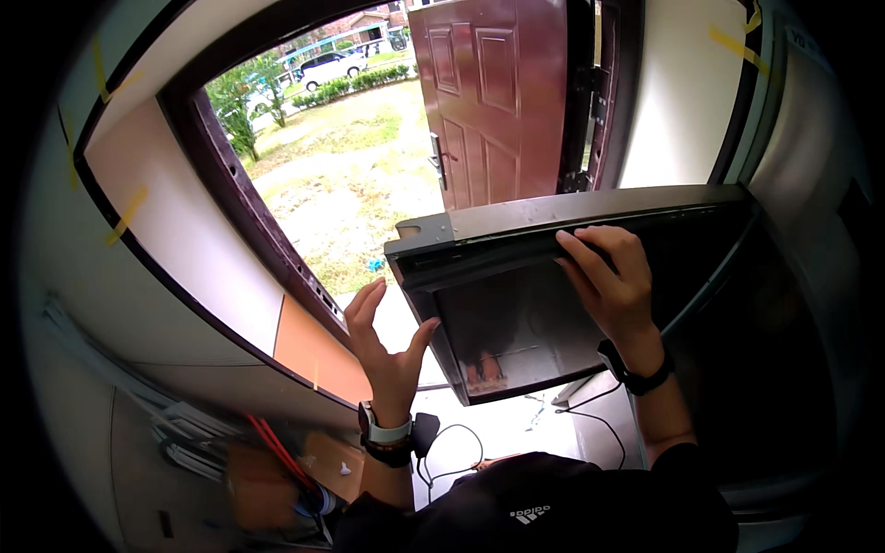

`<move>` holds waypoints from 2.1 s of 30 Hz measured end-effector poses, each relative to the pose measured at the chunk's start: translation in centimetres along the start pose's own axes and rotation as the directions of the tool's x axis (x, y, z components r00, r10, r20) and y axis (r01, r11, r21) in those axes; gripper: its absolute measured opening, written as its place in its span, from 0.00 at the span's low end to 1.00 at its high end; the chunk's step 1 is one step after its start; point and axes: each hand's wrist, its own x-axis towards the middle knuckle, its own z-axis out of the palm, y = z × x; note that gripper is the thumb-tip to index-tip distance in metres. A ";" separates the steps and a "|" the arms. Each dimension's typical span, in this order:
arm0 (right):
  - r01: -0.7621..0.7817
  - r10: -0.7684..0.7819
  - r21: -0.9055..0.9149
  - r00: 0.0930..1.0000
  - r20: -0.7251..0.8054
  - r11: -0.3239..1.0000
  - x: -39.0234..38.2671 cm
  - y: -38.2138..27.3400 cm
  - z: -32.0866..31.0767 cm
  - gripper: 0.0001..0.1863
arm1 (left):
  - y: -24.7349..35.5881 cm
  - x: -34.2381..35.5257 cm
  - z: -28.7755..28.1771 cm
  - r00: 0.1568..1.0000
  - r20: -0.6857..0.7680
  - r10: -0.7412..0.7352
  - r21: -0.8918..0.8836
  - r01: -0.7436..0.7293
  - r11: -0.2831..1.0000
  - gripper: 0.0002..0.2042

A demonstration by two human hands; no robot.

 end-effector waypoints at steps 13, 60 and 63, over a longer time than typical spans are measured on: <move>-0.008 0.011 0.025 0.995 -0.101 1.000 -0.6 0.2 0.6 0.13 | 1.9 3.1 0.7 0.993 0.028 0.111 0.207 -0.114 0.972 0.17; 0.045 -0.048 -0.054 0.997 -0.066 0.998 -0.7 1.0 1.3 0.13 | -0.1 1.2 2.4 0.921 -0.087 0.379 0.354 -0.327 0.876 0.13; 0.022 -0.024 -0.051 0.999 -0.047 0.998 -0.4 0.7 1.0 0.13 | 0.0 1.3 2.6 0.916 -0.087 0.392 0.359 -0.338 0.870 0.14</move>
